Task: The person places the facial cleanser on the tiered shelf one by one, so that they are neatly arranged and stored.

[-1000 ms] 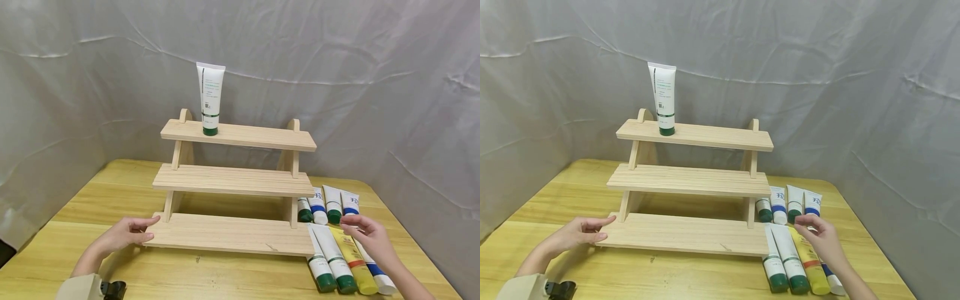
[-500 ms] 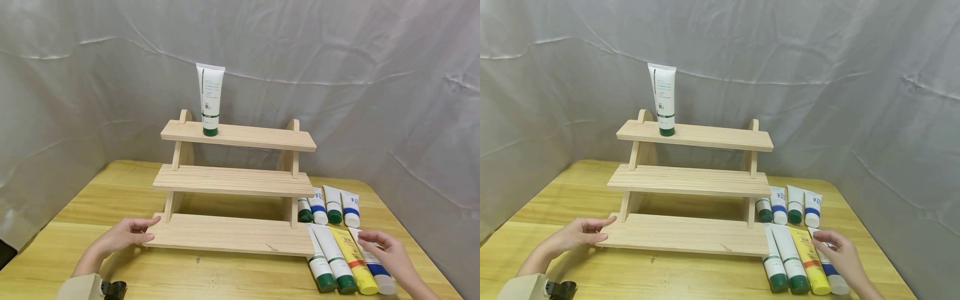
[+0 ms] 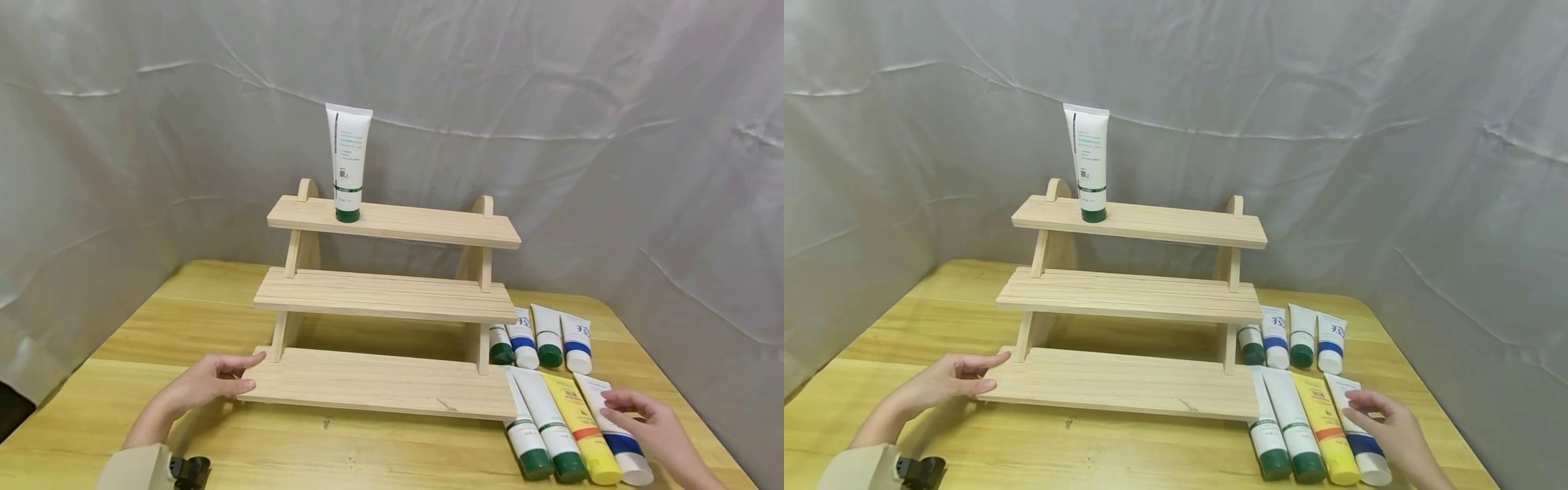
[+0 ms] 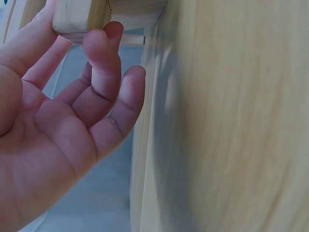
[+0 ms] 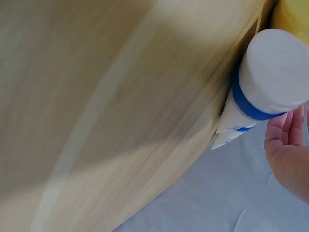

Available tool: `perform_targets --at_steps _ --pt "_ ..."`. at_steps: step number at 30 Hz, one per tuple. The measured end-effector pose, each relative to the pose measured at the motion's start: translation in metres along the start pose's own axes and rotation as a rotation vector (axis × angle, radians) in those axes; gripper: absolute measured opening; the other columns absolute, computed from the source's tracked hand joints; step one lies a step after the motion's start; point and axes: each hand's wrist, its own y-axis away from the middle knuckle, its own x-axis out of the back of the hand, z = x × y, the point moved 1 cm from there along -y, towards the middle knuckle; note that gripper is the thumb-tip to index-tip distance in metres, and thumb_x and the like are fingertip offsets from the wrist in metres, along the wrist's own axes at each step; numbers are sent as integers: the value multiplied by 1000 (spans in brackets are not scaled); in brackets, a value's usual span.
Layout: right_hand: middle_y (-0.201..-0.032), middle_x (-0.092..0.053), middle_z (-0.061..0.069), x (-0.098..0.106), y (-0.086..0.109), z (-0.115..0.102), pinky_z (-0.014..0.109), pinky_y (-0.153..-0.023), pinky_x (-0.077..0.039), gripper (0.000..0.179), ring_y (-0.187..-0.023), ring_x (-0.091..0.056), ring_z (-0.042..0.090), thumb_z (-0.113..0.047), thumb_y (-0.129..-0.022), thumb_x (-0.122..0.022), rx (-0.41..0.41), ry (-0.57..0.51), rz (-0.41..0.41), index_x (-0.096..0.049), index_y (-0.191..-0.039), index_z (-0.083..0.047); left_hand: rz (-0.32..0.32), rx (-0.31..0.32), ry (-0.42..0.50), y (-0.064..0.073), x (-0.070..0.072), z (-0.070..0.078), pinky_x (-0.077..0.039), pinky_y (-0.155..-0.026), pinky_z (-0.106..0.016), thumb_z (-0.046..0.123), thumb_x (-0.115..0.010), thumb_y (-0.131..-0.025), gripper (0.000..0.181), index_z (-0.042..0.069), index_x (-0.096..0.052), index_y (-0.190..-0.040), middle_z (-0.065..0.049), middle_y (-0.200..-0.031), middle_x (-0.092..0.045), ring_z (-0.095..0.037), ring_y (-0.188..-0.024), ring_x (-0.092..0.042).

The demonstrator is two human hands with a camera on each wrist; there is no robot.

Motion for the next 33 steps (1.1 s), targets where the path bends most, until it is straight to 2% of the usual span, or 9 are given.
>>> perform_targets --at_steps 3,8,13,17,22,27,28,33 --pt "-99 -60 16 2 -1 4 21 -62 -44 49 -80 -50 11 -29 -85 -61 -1 29 5 -53 -114 9 4 3 5 0 0 0 -45 -57 -26 10 -59 -86 52 -16 -37 -125 -40 -122 -35 -6 -65 -47" --pt "-102 -60 17 5 -2 13 25 -63 -43 48 -76 -49 8 -29 -82 -65 4 49 -8 -57 -112 8 5 -4 12 0 0 -1 -44 -56 -26 10 -59 -86 52 -16 -37 -125 -39 -119 -39 -5 -63 -46" --pt "-108 -57 20 8 -4 19 29 -65 -40 55 -80 -49 15 -35 -80 -66 -61 23 -64 -56 -114 7 1 -6 12 0 1 -2 -45 -56 -27 9 -59 -86 51 -17 -37 -125 -38 -115 -43 -6 -63 -47" --pt "-112 -54 23 8 -5 24 35 -69 -43 56 -86 -52 21 -36 -79 -67 -92 -11 -100 -56 -114 5 -5 -7 13 0 1 -1 -45 -56 -28 9 -58 -86 51 -17 -36 -125 -37 -111 -47 -6 -63 -48" --pt "-116 -50 28 8 -6 27 42 -73 -46 58 -93 -55 29 -37 -79 -67 -112 -62 -144 -55 -115 6 -15 -26 1 0 1 -1 -45 -55 -27 8 -58 -87 51 -18 -36 -125 -17 -88 -55 -5 -61 -46" --pt "-112 -50 31 6 -7 28 36 -67 -49 65 -88 -54 28 -38 -77 -68 -135 -73 -178 -49 -120 7 -11 -26 -1 0 1 -1 -45 -55 -27 8 -58 -87 51 -17 -36 -124 -28 -95 -54 -5 -63 -46" --pt "-111 -50 32 6 -7 28 34 -65 -48 66 -87 -54 26 -38 -78 -68 -140 -72 -187 -47 -122 7 -10 -25 1 0 1 -1 -45 -55 -27 9 -58 -87 51 -17 -36 -124 -31 -101 -53 -5 -63 -46" --pt "-110 -48 36 6 -8 25 34 -64 -47 66 -84 -54 25 -35 -82 -64 -142 -57 -251 -40 -127 7 -16 -24 0 0 0 -1 -45 -55 -27 8 -58 -87 51 -17 -36 -125 -25 -94 -55 -5 -62 -46"
